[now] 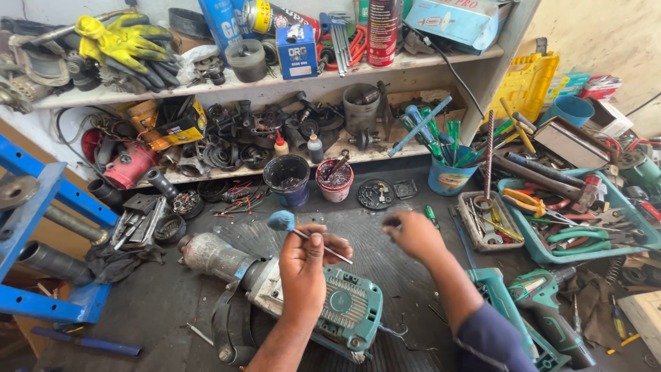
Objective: The person disassembles a teal power tool on a cluttered workbench. They use a screwdriver to loosen a screw, remove a blue plastic brush holder and work it loose by hand, detach the motor housing cover, and pull out the armature, setting parts on the bench.
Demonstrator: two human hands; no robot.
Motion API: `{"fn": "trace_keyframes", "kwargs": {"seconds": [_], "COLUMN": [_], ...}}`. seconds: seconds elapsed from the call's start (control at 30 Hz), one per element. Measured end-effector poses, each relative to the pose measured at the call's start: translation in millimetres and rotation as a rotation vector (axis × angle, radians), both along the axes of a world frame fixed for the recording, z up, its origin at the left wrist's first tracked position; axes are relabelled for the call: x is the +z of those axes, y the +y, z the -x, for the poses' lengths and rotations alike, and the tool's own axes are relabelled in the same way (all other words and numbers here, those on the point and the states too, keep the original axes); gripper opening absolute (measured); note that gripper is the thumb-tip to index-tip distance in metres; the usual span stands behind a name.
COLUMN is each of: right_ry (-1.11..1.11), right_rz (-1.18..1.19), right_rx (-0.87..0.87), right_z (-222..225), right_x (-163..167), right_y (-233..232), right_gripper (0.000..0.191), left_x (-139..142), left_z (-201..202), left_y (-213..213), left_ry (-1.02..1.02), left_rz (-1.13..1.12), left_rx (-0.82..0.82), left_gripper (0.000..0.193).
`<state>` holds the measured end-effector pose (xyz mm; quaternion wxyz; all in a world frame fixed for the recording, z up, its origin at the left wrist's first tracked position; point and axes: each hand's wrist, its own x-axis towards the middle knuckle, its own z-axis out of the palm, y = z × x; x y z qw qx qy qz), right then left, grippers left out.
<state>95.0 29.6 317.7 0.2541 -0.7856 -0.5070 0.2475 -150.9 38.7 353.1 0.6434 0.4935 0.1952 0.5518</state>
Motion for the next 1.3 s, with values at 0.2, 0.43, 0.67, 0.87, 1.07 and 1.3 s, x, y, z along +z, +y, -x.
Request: {"fn": "trace_keyframes", "kwargs": {"seconds": [0.2, 0.43, 0.67, 0.87, 1.07, 1.3], "right_ry": [-0.407, -0.375, 0.146, 0.214, 0.056, -0.075], "right_rz": [-0.053, -0.143, -0.59, -0.729, -0.77, -0.705], "right_rx": [-0.044, -0.061, 0.005, 0.175, 0.277, 0.301], "right_z": [-25.7, -19.3, -4.5, 34.2, 64.7, 102.1], "right_x": [-35.4, -29.4, 32.7, 104.5, 157.5, 198.9], "right_y": [68.3, 95.0, 89.3, -4.3, -76.0, -127.7], "right_gripper": [0.03, 0.021, 0.019, 0.016, 0.012, 0.02], "left_x": [2.4, -0.4, 1.1, 13.2, 18.4, 26.0], "left_z": [-1.0, 5.5, 5.8, 39.1, 54.0, 34.9], "left_y": [-0.5, -2.2, -4.4, -20.1, -34.8, -37.3], "left_ry": [0.021, 0.055, 0.011, 0.089, 0.414, 0.534], "left_rz": [0.016, 0.045, 0.05, -0.119, -0.311, -0.636], "left_rx": [-0.068, -0.121, -0.17, -0.581, -0.702, -0.553], "left_gripper": [0.029, 0.031, 0.034, 0.035, 0.021, 0.01]}}
